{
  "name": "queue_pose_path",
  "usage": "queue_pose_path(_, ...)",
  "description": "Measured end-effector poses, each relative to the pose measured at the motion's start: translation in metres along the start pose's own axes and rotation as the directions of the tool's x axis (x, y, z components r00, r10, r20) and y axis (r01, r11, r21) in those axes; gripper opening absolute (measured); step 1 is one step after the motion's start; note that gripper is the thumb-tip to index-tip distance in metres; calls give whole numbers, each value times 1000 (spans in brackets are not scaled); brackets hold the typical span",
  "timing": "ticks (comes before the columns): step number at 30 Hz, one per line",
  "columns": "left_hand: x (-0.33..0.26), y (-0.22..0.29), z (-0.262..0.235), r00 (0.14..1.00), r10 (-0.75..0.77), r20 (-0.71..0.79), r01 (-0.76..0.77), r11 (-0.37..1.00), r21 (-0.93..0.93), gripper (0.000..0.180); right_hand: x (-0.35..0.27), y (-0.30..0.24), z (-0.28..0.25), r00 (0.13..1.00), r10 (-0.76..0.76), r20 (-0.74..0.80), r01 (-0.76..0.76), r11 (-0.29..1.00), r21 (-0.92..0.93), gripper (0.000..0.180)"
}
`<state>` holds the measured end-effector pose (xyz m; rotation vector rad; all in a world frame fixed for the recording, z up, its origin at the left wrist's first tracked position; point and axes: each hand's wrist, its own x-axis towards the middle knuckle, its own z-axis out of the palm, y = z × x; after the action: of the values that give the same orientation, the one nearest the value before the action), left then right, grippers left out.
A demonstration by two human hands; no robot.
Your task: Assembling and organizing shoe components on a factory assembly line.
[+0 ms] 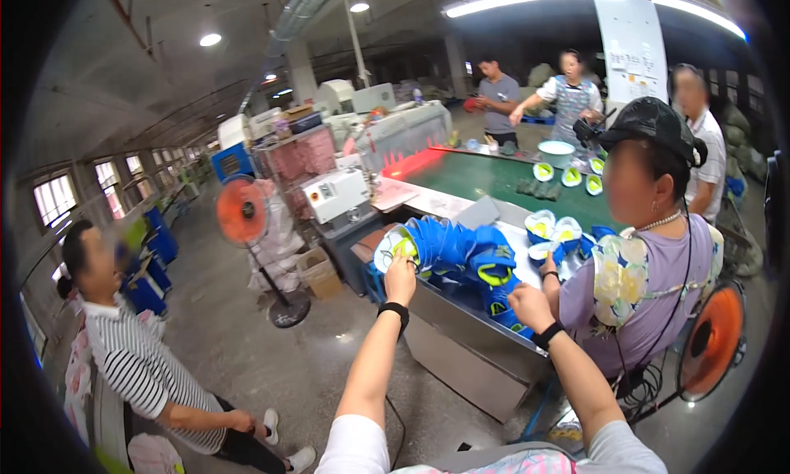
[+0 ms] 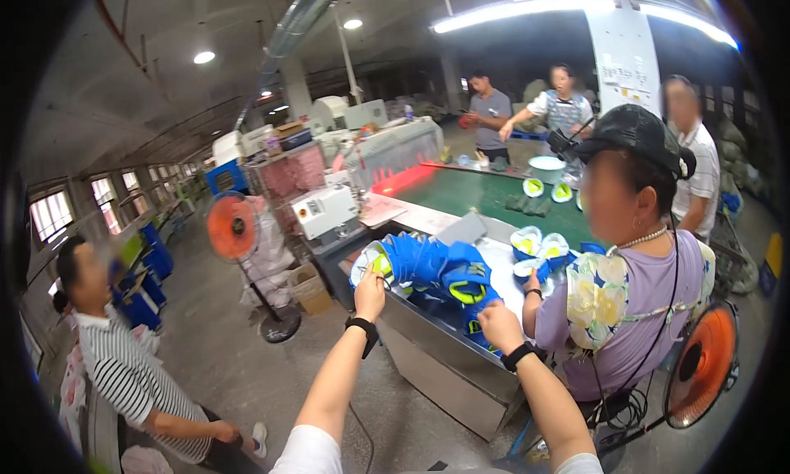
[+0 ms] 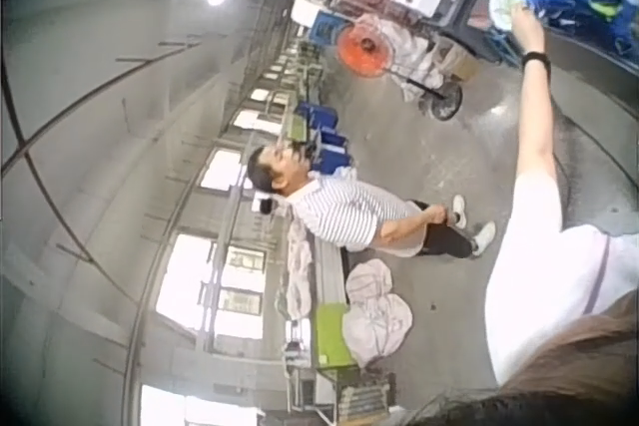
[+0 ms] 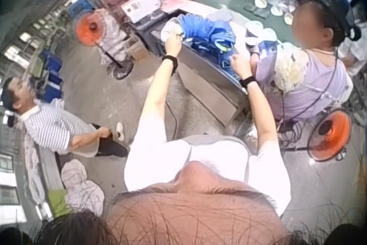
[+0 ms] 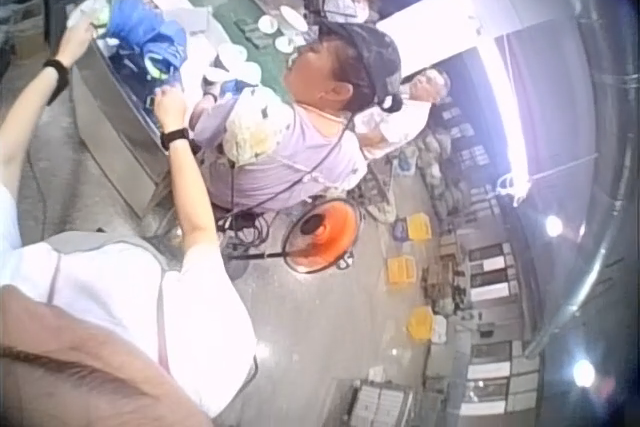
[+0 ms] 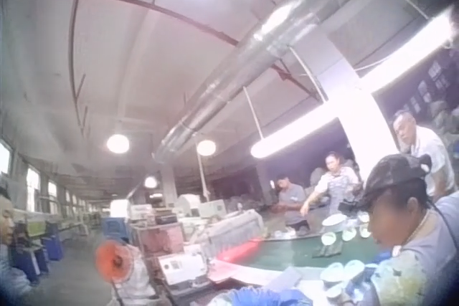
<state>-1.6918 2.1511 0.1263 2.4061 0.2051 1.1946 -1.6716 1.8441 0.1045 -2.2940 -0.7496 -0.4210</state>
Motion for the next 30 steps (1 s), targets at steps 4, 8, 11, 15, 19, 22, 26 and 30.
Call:
queue_pose_path(4,-14,-30,70,868,-155,471,133,988,81,24,-16,21,28,973,208,94,-154,901,-405,23)
queue_pose_path(8,-50,-114,94,890,9,456,46,993,-109,17,-31,-9,44,949,280,145,-180,858,-481,24)
queue_pose_path(11,-85,-94,98,916,120,382,-17,964,-264,26,-75,-16,29,911,379,164,-249,820,-514,22)
queue_pose_path(15,-200,-102,81,724,176,667,24,960,-279,26,-183,-15,49,885,427,183,-296,822,-487,22)
queue_pose_path(19,-323,-73,71,266,394,880,206,868,-451,28,-360,-26,69,650,668,362,-518,739,-431,29)
queue_pose_path(22,-354,6,39,-23,542,840,341,794,-503,27,-574,-39,58,280,858,430,-634,502,-589,38)
queue_pose_path(26,-381,98,27,-264,790,554,363,613,-701,25,-758,-117,-8,-216,952,215,-907,-113,-406,21)
queue_pose_path(30,-446,219,23,-360,865,350,338,470,-816,23,-890,-173,-46,-274,962,0,-923,-263,-282,25)
